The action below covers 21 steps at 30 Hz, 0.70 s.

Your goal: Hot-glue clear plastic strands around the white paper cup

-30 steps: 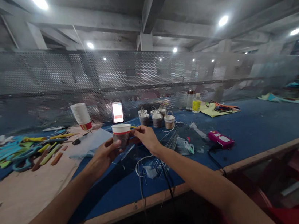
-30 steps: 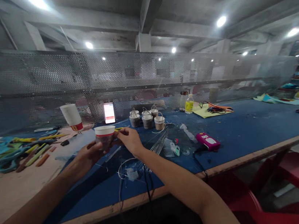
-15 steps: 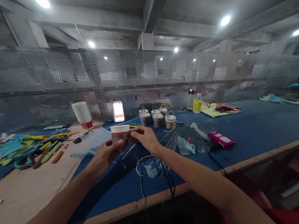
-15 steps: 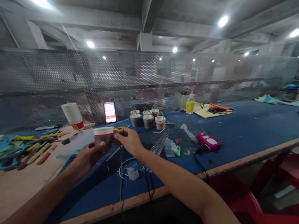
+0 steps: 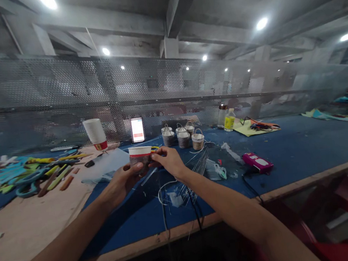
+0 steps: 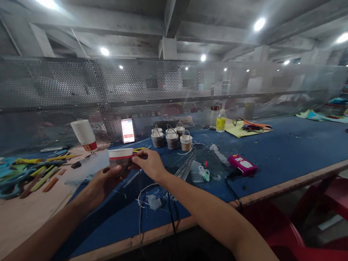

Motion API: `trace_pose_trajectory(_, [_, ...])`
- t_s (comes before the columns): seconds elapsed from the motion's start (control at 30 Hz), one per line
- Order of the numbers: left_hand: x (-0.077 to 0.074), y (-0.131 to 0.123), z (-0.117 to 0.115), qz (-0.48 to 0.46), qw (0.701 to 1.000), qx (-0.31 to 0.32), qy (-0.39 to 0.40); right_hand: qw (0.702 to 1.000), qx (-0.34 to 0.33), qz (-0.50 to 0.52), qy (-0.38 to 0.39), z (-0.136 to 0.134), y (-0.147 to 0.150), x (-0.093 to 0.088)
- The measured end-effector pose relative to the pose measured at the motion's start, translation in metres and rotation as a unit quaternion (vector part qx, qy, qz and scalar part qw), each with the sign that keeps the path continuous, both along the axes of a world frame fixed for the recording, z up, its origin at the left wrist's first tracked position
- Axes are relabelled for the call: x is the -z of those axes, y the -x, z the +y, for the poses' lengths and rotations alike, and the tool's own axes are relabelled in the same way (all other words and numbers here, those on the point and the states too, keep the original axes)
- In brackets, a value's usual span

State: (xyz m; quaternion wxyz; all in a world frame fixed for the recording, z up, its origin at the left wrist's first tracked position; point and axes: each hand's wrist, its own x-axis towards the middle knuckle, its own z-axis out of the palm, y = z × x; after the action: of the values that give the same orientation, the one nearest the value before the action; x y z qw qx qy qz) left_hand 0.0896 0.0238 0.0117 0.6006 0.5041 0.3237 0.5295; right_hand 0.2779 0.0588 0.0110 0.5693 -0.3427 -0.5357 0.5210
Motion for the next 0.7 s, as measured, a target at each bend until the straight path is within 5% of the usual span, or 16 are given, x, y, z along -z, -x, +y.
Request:
trace_pose_trajectory(0.27, [-0.006,-0.005,-0.007,-0.006,1.000,0.007,0.009,1.000,-0.014,0.001,0.011,-0.002,-0.001,-0.002])
trace_pose_trajectory(0.7, [0.003,0.004,0.009,-0.064,0.998,0.005,0.007,0.978,0.020,-0.159,-0.135,-0.008,-0.005,-0.002])
